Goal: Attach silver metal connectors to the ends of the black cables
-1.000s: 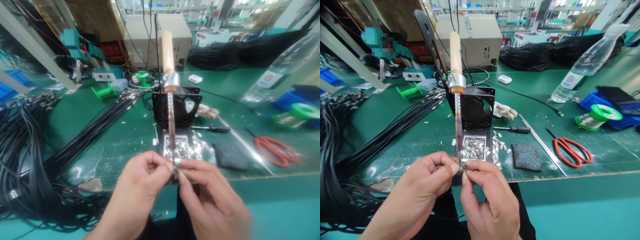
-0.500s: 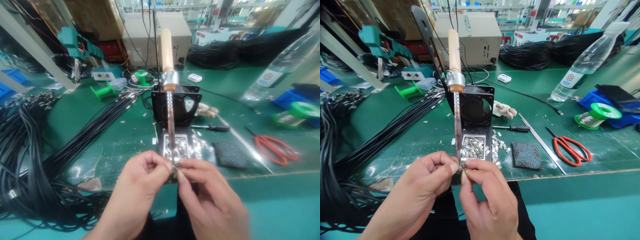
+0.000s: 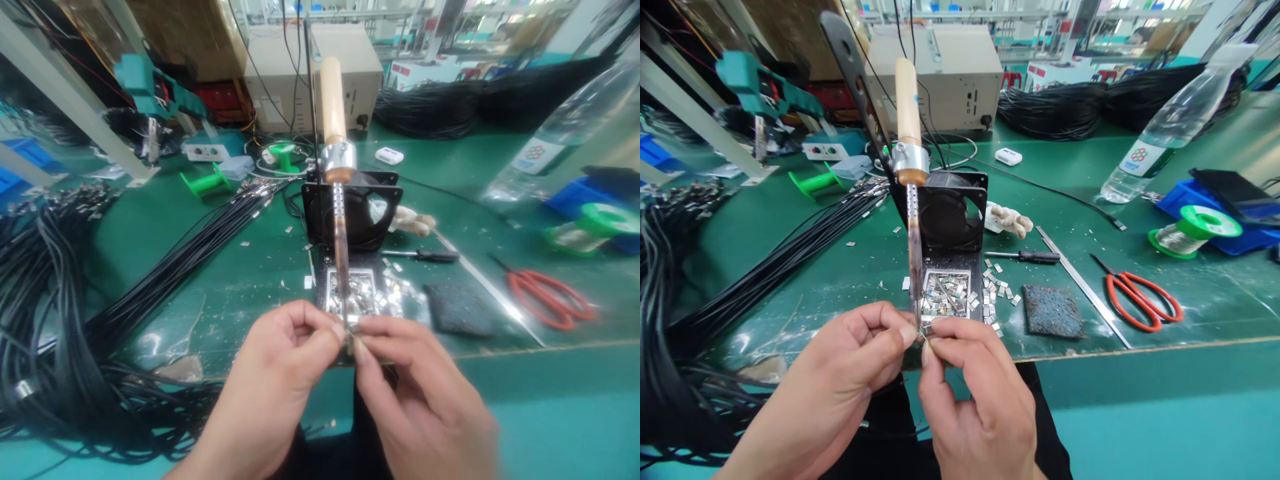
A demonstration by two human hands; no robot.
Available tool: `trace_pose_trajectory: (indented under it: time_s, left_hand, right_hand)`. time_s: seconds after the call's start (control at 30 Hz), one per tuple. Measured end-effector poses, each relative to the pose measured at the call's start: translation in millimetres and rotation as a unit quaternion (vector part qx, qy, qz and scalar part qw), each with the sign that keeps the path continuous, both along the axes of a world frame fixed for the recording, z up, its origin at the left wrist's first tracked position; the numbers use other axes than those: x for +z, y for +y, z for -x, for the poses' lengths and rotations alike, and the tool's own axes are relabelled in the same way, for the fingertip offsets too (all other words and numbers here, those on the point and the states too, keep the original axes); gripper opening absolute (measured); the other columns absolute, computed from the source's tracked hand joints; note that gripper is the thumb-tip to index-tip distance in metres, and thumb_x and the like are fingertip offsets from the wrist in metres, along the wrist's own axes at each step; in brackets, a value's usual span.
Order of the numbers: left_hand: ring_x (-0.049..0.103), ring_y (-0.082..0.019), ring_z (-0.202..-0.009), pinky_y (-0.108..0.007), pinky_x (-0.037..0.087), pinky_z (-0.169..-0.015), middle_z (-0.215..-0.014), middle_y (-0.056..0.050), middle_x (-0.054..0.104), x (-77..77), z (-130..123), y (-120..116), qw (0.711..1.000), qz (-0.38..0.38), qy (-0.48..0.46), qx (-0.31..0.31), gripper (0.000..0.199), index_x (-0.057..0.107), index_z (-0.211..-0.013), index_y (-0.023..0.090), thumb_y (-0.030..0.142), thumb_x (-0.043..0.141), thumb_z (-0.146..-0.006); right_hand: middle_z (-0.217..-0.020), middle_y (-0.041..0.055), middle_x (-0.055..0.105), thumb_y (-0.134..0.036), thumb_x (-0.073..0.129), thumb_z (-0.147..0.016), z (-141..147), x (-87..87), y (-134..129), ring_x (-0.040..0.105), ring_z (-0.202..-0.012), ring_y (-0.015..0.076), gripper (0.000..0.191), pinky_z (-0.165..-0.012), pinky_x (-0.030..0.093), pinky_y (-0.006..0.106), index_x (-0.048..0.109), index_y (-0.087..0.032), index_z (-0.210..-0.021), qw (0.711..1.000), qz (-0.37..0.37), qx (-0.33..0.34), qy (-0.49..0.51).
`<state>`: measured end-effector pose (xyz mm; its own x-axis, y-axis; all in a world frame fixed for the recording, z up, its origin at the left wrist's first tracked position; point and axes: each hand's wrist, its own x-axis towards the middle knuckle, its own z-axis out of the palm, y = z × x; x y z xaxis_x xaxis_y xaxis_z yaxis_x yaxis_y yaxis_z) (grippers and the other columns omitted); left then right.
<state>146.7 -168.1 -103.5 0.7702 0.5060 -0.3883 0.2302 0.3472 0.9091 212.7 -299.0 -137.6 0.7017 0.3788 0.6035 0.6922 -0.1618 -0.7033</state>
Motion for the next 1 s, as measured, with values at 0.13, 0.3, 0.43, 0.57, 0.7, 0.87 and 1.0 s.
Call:
trace_pose_trajectory:
  time_s: [0.13,0.3,0.43,0.57,0.7,0.87,1.0]
  left_hand:
    - [0.037,-0.006,-0.051,-0.022,0.051,-0.078,-0.052,0.010,0.040,0.9,-1.7,-0.3,1.000,-0.002,-0.003,0.001,0.016,0.066,-0.064,0.018,0.017,0.074,-0.078]
    - [0.038,-0.006,-0.051,-0.024,0.052,-0.077,-0.052,0.010,0.039,2.4,-2.1,-1.0,1.000,0.005,-0.003,0.003,0.015,0.066,-0.065,0.018,0.017,0.073,-0.078]
    - [0.036,-0.006,-0.050,-0.024,0.052,-0.078,-0.052,0.010,0.039,3.3,-2.7,-1.4,1.000,0.002,-0.002,0.003,0.014,0.066,-0.065,0.018,0.016,0.074,-0.077]
    - [0.036,-0.006,-0.050,-0.023,0.051,-0.077,-0.051,0.010,0.039,4.3,-3.8,-1.3,1.000,-0.011,0.001,0.004,0.015,0.066,-0.064,0.018,0.017,0.074,-0.076]
    - [0.038,-0.006,-0.050,-0.022,0.050,-0.075,-0.050,0.010,0.039,3.9,-3.2,-1.1,1.000,-0.011,0.002,0.005,0.015,0.066,-0.064,0.019,0.017,0.074,-0.076]
    - [0.036,-0.004,-0.048,-0.022,0.051,-0.076,-0.053,0.009,0.048,0.7,-1.8,-0.2,1.000,-0.003,-0.002,0.005,0.016,0.066,-0.064,0.018,0.016,0.074,-0.078]
    - [0.040,-0.004,-0.050,-0.021,0.051,-0.075,-0.057,0.008,0.056,-0.6,-1.3,-0.5,1.000,-0.005,0.002,0.007,0.015,0.066,-0.065,0.018,0.015,0.073,-0.078]
  right_hand:
    - [-0.095,0.0038,0.078,-0.007,0.067,-0.088,0.1,0.2,0.2,0.077,-0.087,0.0110,0.013,-0.085,0.063,0.018,0.073,-0.018,-0.086,1.000,-0.008,0.001,-0.005]
    - [-0.095,0.0037,0.079,-0.007,0.067,-0.088,-0.4,-0.8,-0.1,0.077,-0.087,0.0123,0.013,-0.083,0.065,0.021,0.073,-0.019,-0.087,1.000,-0.005,0.001,-0.003]
    - [-0.096,0.0039,0.079,-0.007,0.067,-0.088,0.6,-0.7,0.3,0.077,-0.086,0.0116,0.013,-0.082,0.065,0.019,0.073,-0.018,-0.087,1.000,-0.006,0.000,0.000]
    - [-0.094,0.0033,0.078,-0.007,0.068,-0.088,1.3,0.1,1.7,0.077,-0.085,0.0119,0.013,-0.081,0.065,0.020,0.073,-0.019,-0.085,1.000,-0.014,-0.005,-0.001]
    - [-0.096,0.0033,0.079,-0.006,0.068,-0.088,0.7,-0.2,3.0,0.077,-0.087,0.0112,0.013,-0.083,0.064,0.019,0.073,-0.018,-0.086,1.000,-0.010,-0.005,0.002]
    - [-0.097,0.0033,0.078,-0.006,0.068,-0.088,2.1,-1.6,0.0,0.076,-0.088,0.0111,0.014,-0.085,0.064,0.019,0.073,-0.018,-0.087,1.000,-0.009,0.003,0.013]
    - [-0.096,0.0037,0.078,-0.007,0.068,-0.088,2.7,-2.9,-1.6,0.077,-0.086,0.0129,0.013,-0.083,0.065,0.023,0.073,-0.019,-0.087,1.000,-0.016,0.003,0.013]
